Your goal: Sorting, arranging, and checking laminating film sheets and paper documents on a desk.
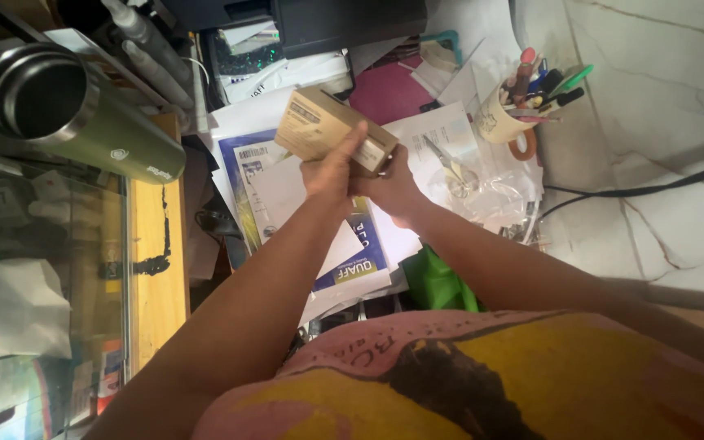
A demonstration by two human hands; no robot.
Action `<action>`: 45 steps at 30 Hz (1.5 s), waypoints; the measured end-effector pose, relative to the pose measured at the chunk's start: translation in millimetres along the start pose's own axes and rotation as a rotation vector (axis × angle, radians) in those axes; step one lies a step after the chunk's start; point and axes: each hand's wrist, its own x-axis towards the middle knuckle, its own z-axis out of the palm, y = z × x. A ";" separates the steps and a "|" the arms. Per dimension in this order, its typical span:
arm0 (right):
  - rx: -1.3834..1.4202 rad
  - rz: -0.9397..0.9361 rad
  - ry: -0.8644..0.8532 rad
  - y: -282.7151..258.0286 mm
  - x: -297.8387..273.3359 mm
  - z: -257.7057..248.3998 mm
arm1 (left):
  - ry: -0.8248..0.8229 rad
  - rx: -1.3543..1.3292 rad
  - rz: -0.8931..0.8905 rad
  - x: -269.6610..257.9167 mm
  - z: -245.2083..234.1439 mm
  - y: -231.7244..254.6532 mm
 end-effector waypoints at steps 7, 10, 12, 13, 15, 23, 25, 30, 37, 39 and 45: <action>0.043 -0.033 0.046 19.6 -5.7 3.9 | 0.202 0.171 -0.128 -15.6 13.6 18.2; 0.100 -0.028 0.047 25.1 -3.7 4.9 | 0.161 0.207 -0.147 -21.2 17.3 26.6; 0.165 -0.066 0.014 27.4 -1.6 5.5 | 0.135 0.262 -0.080 -15.3 14.9 25.1; 0.167 -0.067 0.012 22.3 0.6 5.5 | 0.136 0.263 -0.078 -12.3 13.8 26.2; 0.029 -0.052 0.095 10.6 5.9 3.3 | 0.040 0.287 0.006 -5.8 14.0 28.0; 0.467 -0.239 -0.088 -83.9 34.5 4.1 | -0.236 0.305 0.269 -26.6 68.8 99.5; 0.568 -0.175 -0.034 -100.3 54.7 -8.5 | -0.293 0.317 0.272 -9.1 72.3 95.7; 0.603 -0.145 0.003 -138.1 119.7 -65.1 | -0.406 0.344 0.088 14.0 63.3 81.8; 0.447 -0.152 0.234 -200.6 158.3 -92.5 | -0.443 0.637 -0.209 54.4 29.7 38.3; 0.412 -0.163 0.254 -213.0 166.6 -89.8 | -0.420 0.615 -0.293 61.8 24.9 27.1; 0.292 -0.296 -0.128 -199.5 234.9 -134.8 | -0.375 0.636 -0.372 64.3 9.9 11.7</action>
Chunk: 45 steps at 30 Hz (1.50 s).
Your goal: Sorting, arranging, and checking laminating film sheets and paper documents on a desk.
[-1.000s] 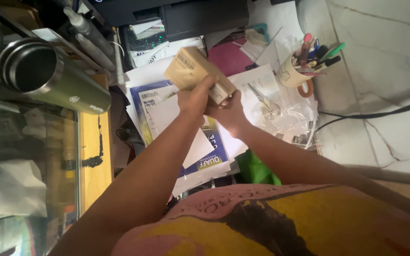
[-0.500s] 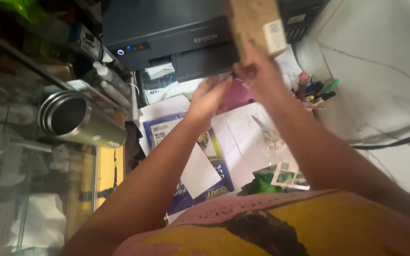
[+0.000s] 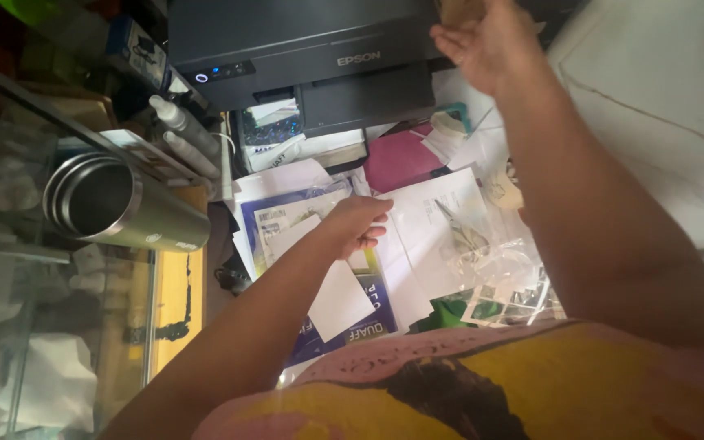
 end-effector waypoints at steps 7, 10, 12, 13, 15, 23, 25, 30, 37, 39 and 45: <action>-0.261 0.215 0.140 -20.5 -47.1 26.4 | 0.023 -0.026 -0.053 5.2 -29.2 -41.0; -0.169 0.324 0.205 21.0 -91.4 22.6 | 0.105 0.091 -0.070 0.2 -43.7 -67.4; -0.877 0.341 0.063 51.6 -140.2 26.9 | 0.243 0.104 0.013 8.2 -56.5 -97.6; -0.879 0.354 0.060 82.8 -156.2 10.9 | 0.241 0.097 0.002 8.7 -64.4 -111.2; -0.438 0.533 -0.067 144.6 -191.1 -20.6 | 0.569 0.404 0.165 8.5 -80.5 -139.3; -1.220 0.482 -0.101 208.5 -258.0 59.0 | 0.866 0.508 -0.187 -65.3 -97.6 -142.6; -1.378 0.348 -0.165 205.7 -268.0 79.1 | 0.864 0.523 -0.193 -73.6 -93.8 -143.6; -1.636 0.344 -0.217 197.5 -290.7 129.2 | 0.739 0.560 -0.260 -85.3 -92.5 -140.9; -1.507 0.415 -0.204 214.7 -324.8 164.4 | 0.789 0.475 -0.048 -73.0 -90.1 -188.7; -1.504 0.421 -0.169 228.8 -325.4 160.7 | 0.761 0.475 0.118 -55.7 -89.4 -209.8; -1.383 0.307 -0.146 254.4 -325.0 141.0 | 0.723 0.353 0.174 -82.1 -81.4 -196.6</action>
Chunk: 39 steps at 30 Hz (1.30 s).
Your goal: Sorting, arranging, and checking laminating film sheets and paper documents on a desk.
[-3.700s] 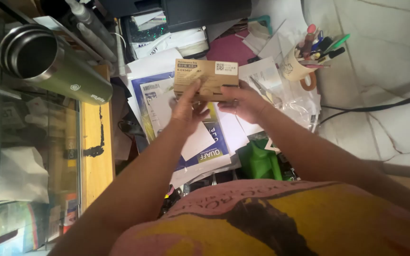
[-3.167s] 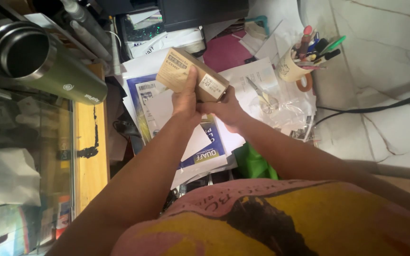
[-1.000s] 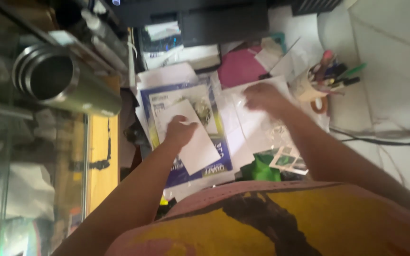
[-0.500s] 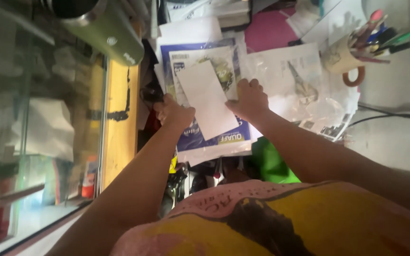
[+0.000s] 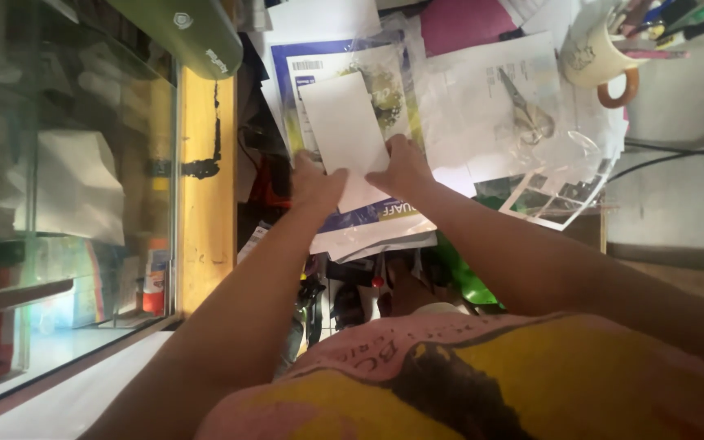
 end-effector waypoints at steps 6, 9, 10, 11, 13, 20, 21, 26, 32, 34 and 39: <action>0.151 -0.003 -0.004 -10.5 -9.1 -3.3 | 0.032 0.286 -0.241 -8.9 -32.3 10.3; 0.223 0.086 -0.017 -13.4 -5.9 3.3 | 0.096 0.268 -0.171 3.8 -17.9 -3.9; 0.226 0.086 -0.016 -6.5 -1.0 13.6 | 0.097 0.270 -0.170 3.6 -18.4 -3.9; 0.312 0.085 0.007 0.6 4.0 23.9 | 0.122 0.223 -0.144 3.4 -18.8 -3.9; 0.398 0.084 0.030 0.3 5.8 27.1 | 0.148 0.178 -0.118 -1.9 -23.2 5.5; 0.751 0.334 -0.242 -23.6 -0.2 4.5 | 0.061 0.302 -0.085 1.5 -32.2 2.9; 0.802 0.341 -0.291 -21.8 0.7 5.8 | 0.041 0.288 -0.048 7.9 -30.0 -6.8; 0.862 0.496 -0.275 -36.3 6.2 4.3 | 0.145 0.306 -0.067 -14.2 -29.9 14.8; 1.109 0.409 -0.226 14.0 26.9 22.2 | 0.037 0.318 -0.051 -14.8 -33.3 21.1; 1.122 0.350 -0.185 38.6 30.6 13.3 | -0.032 0.255 -0.036 -6.8 -26.0 9.3; 0.854 0.349 0.139 120.4 35.3 -23.0 | 0.132 0.247 -0.049 21.5 10.2 -23.7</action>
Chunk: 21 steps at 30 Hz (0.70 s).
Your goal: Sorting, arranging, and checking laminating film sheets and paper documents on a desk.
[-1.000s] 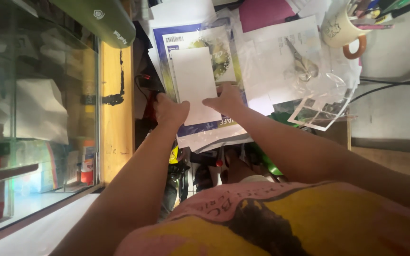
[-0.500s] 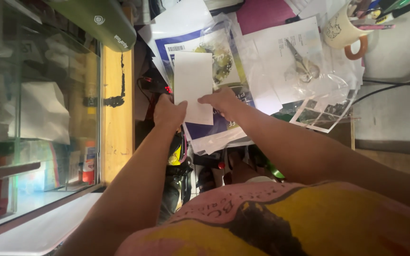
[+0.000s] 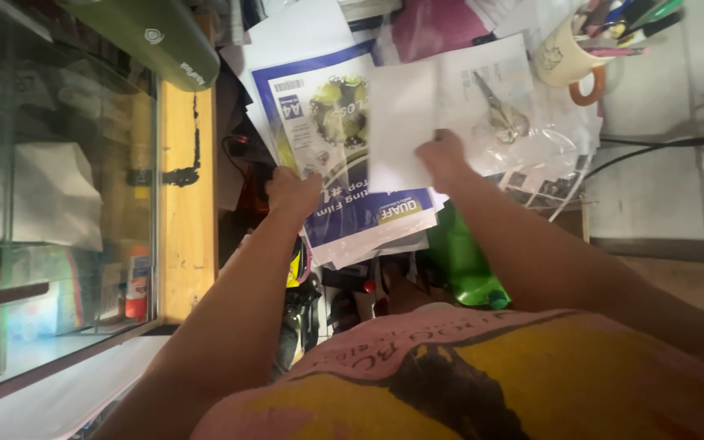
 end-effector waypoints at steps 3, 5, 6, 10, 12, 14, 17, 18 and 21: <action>0.018 -0.023 0.162 11.4 15.8 -30.8 | -0.024 0.008 -0.008 13.0 10.5 -8.2; 0.007 -0.022 0.245 -8.3 2.1 -44.4 | -0.052 -0.056 -0.133 -7.6 -15.4 21.8; -0.005 -0.020 0.325 -18.0 -5.0 -51.0 | -0.079 -0.120 -0.261 -18.1 -28.5 36.4; -0.084 -0.046 0.408 -18.4 -4.5 -63.1 | -0.193 -0.324 -0.206 -20.5 -21.3 35.1; -0.197 -0.063 0.463 -15.9 -3.0 -64.4 | -0.088 -0.181 0.020 -8.1 -4.6 23.1; -0.243 -0.067 0.475 -18.2 -7.1 -66.9 | -0.101 -0.211 0.035 -3.8 -2.3 16.0; -0.364 -0.129 0.487 -10.8 -3.3 -72.1 | -0.136 -0.414 -0.024 -8.1 -8.2 14.5; -0.441 -0.187 0.492 -6.8 -0.2 -75.2 | -0.163 -0.590 -0.095 -11.0 -10.8 16.2; -0.611 -0.268 0.497 -38.2 -34.2 -63.8 | -0.215 -0.869 -0.062 7.2 8.7 0.7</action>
